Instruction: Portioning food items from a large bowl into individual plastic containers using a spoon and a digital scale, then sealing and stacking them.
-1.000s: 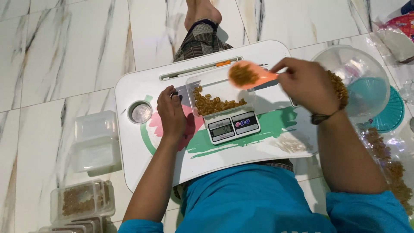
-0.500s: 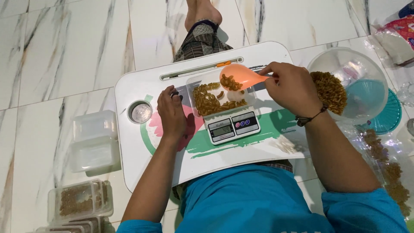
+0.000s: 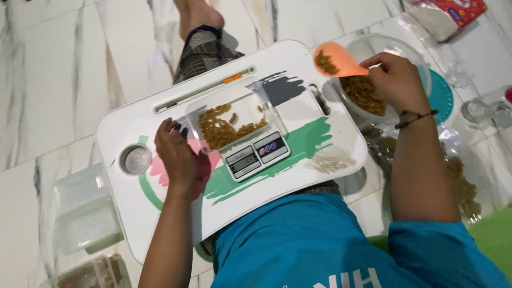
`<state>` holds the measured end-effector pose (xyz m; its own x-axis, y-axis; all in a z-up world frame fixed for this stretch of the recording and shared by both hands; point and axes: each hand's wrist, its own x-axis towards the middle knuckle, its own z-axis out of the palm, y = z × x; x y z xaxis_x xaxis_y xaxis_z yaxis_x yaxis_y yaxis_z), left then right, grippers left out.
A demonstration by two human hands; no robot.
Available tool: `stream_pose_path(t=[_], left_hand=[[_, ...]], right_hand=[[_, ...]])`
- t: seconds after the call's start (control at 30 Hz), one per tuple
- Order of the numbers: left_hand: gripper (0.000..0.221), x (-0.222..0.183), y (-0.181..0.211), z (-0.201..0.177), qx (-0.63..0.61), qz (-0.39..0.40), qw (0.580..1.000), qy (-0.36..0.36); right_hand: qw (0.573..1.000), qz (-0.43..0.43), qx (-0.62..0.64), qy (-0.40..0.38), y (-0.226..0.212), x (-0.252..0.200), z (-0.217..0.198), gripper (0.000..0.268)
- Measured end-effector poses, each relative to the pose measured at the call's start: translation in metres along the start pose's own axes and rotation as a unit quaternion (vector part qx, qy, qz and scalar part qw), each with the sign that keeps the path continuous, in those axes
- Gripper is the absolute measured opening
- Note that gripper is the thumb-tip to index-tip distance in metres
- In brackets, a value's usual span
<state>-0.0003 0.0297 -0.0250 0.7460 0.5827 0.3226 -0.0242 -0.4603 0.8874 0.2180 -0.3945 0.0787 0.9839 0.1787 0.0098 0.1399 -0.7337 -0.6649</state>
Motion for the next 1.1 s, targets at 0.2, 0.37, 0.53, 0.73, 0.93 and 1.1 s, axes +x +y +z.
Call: stream_pose_path(t=[0.2,0.37,0.53,0.73,0.93,1.1], left_hand=[[0.048,0.004,-0.030,-0.002,0.012,0.016,0.999,-0.032],[0.063,0.003,-0.029,0.000,-0.032,0.047,0.998,-0.025],[0.065,0.000,-0.027,0.001,0.018,0.045,0.999,-0.004],[0.040,0.006,-0.052,0.010,-0.111,0.011,0.992,0.051],[0.048,0.002,-0.019,0.006,-0.034,0.026,0.998,0.056],[0.056,0.001,-0.017,0.003,0.110,0.043,0.992,0.034]], right_hand=[[0.994,0.111,0.018,-0.005,0.088,0.019,-0.006,0.035],[0.989,0.139,-0.057,-0.006,0.138,0.026,0.007,0.041],[0.992,0.119,-0.044,0.004,0.127,0.024,0.012,0.041],[0.998,0.017,-0.044,-0.039,-0.034,-0.014,-0.001,0.038],[0.982,-0.044,-0.110,-0.144,-0.154,-0.046,0.013,0.038],[0.957,-0.202,-0.176,-0.115,-0.159,-0.041,0.058,0.033]])
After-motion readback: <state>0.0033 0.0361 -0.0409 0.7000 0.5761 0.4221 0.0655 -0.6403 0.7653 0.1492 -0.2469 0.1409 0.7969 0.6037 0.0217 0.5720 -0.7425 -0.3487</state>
